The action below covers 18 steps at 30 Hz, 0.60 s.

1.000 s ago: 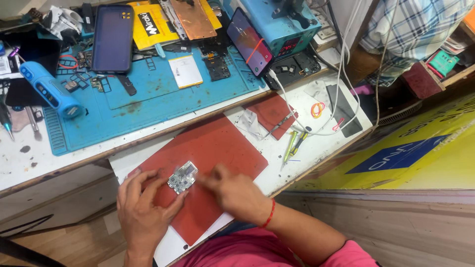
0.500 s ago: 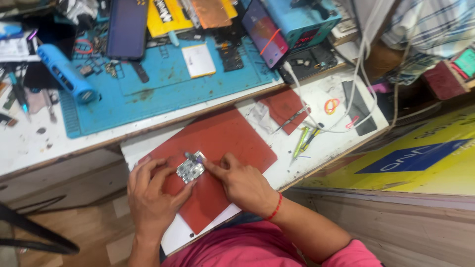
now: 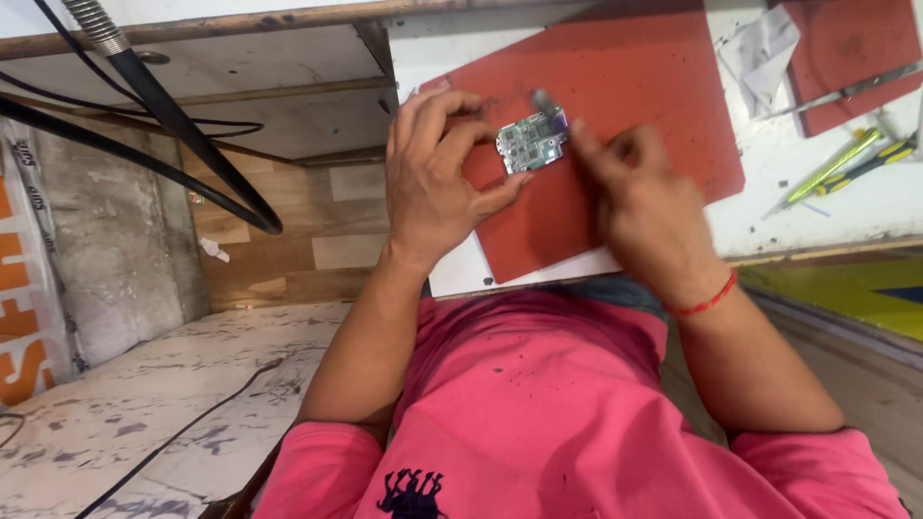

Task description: The person uses a hot air gun to heat a small circuit board placed on a red mat. They then use a toothbrush to scrub the surface of the heated board, likely to remove residue or flux. The person continues to scrub the board with the toothbrush for the remainder of the clip.

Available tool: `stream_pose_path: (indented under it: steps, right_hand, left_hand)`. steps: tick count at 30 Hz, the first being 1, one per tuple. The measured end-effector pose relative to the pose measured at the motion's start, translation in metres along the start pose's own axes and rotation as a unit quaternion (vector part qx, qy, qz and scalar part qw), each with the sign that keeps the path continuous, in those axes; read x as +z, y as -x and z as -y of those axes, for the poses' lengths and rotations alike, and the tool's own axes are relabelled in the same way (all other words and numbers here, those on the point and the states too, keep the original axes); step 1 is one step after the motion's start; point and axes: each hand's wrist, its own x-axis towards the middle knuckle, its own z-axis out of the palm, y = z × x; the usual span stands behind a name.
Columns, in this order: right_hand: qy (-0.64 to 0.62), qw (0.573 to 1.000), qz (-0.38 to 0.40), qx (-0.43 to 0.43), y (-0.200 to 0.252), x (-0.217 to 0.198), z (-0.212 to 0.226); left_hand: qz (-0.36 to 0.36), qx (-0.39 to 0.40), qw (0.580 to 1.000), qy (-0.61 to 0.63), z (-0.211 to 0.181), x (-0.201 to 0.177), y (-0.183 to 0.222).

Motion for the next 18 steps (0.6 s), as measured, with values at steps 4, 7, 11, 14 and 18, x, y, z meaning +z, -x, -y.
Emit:
stream_pose_path:
  steps: [4, 7, 11, 14, 18]
  right_hand:
    - [-0.026, 0.999, 0.024, -0.009, 0.005, 0.002, 0.002]
    - [-0.011, 0.999, -0.032, 0.016, 0.004, 0.002, -0.003]
    - [-0.034, 0.999, 0.026, -0.010, 0.007, 0.006, -0.002]
    - [0.007, 1.000, -0.005, 0.018, 0.010, 0.004, -0.009]
    - [-0.011, 1.000, 0.019, -0.020, 0.013, 0.002, -0.013]
  left_hand:
    - [0.009, 0.002, 1.000, 0.002, -0.005, -0.007, -0.001]
    - [0.006, -0.002, 1.000, 0.011, -0.004, -0.004, -0.003]
    - [0.009, -0.007, 1.000, 0.008, -0.002, -0.005, -0.001]
    - [0.007, -0.010, 1.000, 0.018, -0.003, -0.002, -0.001]
    - [0.010, 0.001, 1.000, 0.004, -0.001, -0.006, 0.002]
